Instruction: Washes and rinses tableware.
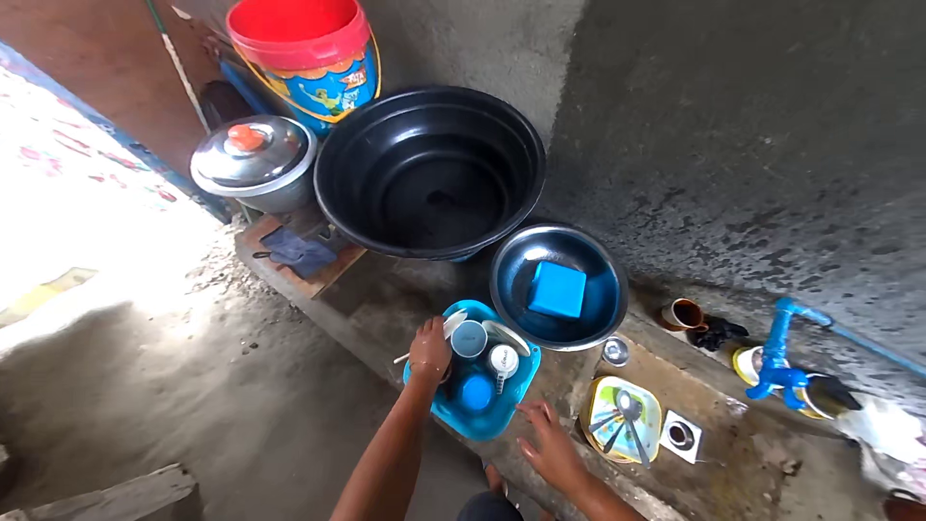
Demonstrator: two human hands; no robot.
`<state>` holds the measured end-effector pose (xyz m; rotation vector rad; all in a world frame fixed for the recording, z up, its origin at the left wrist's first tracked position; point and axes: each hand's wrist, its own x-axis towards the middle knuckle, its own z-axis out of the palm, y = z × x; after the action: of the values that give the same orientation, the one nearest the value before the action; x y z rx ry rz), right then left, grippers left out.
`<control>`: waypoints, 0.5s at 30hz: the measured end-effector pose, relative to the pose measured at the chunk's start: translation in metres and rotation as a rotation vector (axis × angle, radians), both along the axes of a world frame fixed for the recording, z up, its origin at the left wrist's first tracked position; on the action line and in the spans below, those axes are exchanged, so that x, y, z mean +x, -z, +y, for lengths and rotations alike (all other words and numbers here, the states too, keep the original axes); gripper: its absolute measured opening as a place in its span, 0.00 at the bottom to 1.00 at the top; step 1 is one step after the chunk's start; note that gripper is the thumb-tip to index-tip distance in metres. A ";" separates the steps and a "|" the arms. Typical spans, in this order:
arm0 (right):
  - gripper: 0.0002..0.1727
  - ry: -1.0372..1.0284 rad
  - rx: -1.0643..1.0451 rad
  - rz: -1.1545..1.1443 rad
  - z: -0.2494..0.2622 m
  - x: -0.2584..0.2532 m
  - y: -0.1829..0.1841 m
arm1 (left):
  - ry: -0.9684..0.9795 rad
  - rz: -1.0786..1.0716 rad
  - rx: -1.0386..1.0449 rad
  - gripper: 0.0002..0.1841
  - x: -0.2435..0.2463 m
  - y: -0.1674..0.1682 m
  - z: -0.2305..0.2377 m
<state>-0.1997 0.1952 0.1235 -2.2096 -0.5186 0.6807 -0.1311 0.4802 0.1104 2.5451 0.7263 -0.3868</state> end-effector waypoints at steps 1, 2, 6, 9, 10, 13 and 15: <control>0.29 0.033 -0.006 0.006 -0.012 -0.003 -0.001 | 0.016 0.010 0.001 0.29 0.003 0.007 -0.002; 0.29 0.072 0.001 0.003 -0.022 -0.007 -0.002 | 0.013 0.009 -0.012 0.29 0.003 0.010 -0.004; 0.29 0.203 0.011 -0.014 -0.056 -0.012 0.004 | -0.031 -0.039 -0.030 0.28 -0.005 0.005 0.001; 0.28 0.243 -0.011 -0.002 -0.064 -0.003 0.007 | -0.021 -0.141 0.068 0.26 -0.007 -0.016 0.004; 0.28 0.245 -0.015 0.002 -0.064 0.003 0.005 | 0.015 -0.169 0.084 0.25 -0.008 -0.024 0.003; 0.28 0.256 0.020 0.026 -0.049 0.018 -0.008 | 0.179 -0.178 0.012 0.23 -0.018 -0.050 -0.006; 0.33 0.325 0.160 0.159 -0.035 0.029 -0.022 | 0.298 -0.293 -0.060 0.22 -0.034 -0.065 -0.025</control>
<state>-0.1705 0.1601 0.1455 -2.0069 -0.1226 0.6112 -0.1653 0.4554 0.1749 2.5794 0.2252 -0.1219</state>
